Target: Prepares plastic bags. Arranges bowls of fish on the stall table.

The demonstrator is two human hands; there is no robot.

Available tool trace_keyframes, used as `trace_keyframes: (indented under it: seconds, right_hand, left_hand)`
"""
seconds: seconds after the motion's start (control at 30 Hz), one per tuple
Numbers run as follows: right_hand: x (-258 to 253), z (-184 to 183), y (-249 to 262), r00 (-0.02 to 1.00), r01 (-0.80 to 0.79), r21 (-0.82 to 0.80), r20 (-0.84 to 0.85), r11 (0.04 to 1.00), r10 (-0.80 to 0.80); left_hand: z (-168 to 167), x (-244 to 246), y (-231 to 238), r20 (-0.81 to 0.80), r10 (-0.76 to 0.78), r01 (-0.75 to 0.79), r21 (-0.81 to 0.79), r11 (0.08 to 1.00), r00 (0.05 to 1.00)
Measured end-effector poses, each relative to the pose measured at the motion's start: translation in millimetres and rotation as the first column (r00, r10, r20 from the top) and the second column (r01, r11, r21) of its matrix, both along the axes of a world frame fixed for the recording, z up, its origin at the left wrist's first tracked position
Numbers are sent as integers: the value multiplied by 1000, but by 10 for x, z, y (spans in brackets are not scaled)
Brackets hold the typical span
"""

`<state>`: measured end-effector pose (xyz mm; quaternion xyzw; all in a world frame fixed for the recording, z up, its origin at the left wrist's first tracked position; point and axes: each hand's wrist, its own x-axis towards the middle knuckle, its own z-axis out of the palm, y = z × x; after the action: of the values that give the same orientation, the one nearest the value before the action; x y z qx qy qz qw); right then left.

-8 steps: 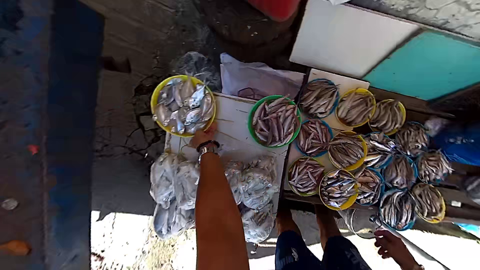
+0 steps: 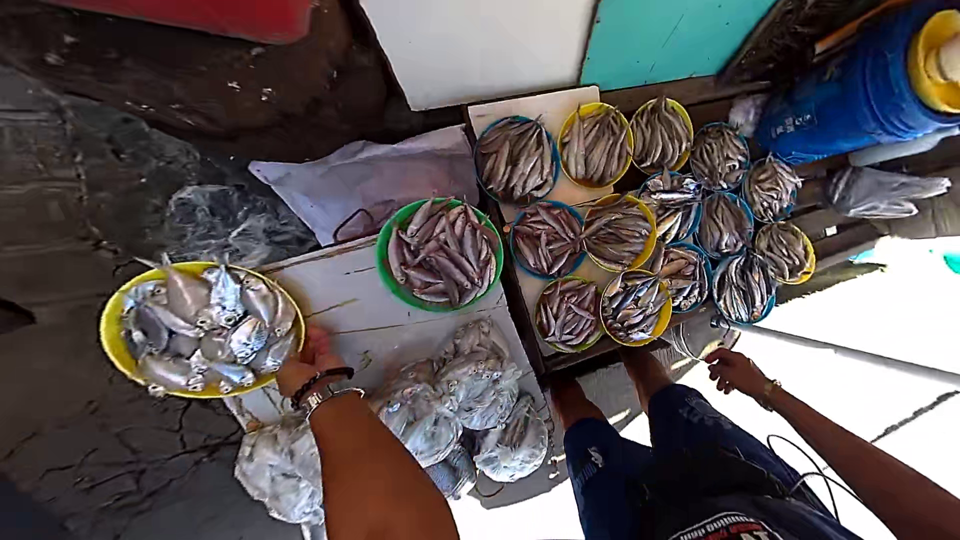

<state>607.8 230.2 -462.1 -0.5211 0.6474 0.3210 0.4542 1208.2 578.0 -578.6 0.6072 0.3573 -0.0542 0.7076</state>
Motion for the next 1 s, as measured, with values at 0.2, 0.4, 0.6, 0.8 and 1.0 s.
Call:
trace_keyframes:
  seconds: [0.2,0.4,0.6,0.8,1.0]
  right_hand:
    - [-52,-191,-64,999,39,58,9,998,-40]
    - [-113,-577,-335,999,41,93,-6,995,-41]
    - [-280,-1234,-541,992,118,105,-45,987,-114]
    - [-140,-1822,-561,952,295,152,41,943,-304]
    - [-148,-2200,-586,889,441,114,83,890,-451]
  left_hand:
    - [450,-422,-237,-58,-158,167,224,960,986]
    - [1086,-1522,-673,116,-586,504,395,768,802]
    - [681,-3026,-1077,-78,-846,831,252,496,528]
    - [-94,-4103,-1796,-401,-908,993,38,112,118]
    - [-749,-4512,-2275,-577,-791,954,-66,293,203]
